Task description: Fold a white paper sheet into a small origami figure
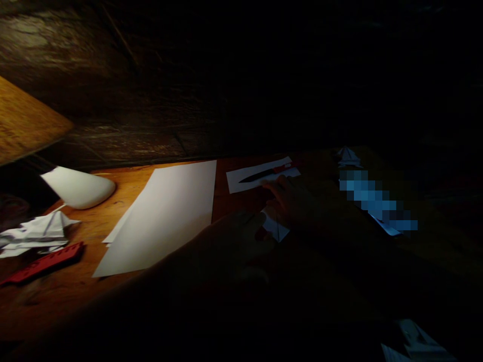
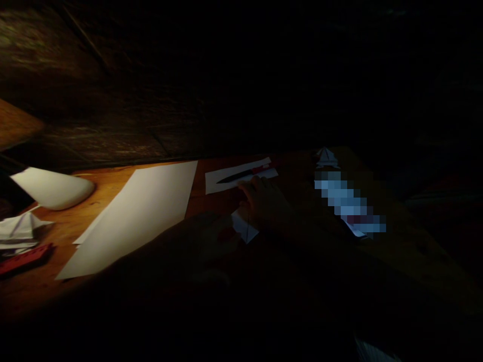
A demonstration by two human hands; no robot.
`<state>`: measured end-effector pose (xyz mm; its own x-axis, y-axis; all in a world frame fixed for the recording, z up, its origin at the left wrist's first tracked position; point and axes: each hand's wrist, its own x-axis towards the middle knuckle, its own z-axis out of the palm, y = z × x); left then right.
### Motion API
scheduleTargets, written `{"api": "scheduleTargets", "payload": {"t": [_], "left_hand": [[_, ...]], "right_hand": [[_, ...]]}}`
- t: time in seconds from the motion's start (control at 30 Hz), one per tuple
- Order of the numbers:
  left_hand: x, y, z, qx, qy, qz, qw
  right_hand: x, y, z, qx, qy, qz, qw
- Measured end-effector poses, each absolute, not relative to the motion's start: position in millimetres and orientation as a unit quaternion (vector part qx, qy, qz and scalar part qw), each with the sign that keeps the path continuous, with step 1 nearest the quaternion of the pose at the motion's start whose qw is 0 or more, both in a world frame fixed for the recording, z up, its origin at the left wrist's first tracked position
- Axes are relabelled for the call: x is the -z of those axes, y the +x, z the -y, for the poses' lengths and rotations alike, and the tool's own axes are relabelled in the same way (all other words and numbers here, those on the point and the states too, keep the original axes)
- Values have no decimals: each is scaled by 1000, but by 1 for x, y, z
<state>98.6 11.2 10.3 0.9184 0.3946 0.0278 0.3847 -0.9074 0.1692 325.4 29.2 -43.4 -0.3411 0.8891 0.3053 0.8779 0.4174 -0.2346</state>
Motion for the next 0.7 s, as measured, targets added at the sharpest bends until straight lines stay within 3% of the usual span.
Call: {"api": "scheduleTargets", "payload": {"t": [0.33, 0.7], "left_hand": [[-3, 98, -18, -56, 982, -144, 110], [23, 100, -37, -112, 980, -90, 139]], "right_hand": [[45, 325, -29, -8, -544, 818, 185], [31, 354, -34, -128, -555, 766, 298]]}}
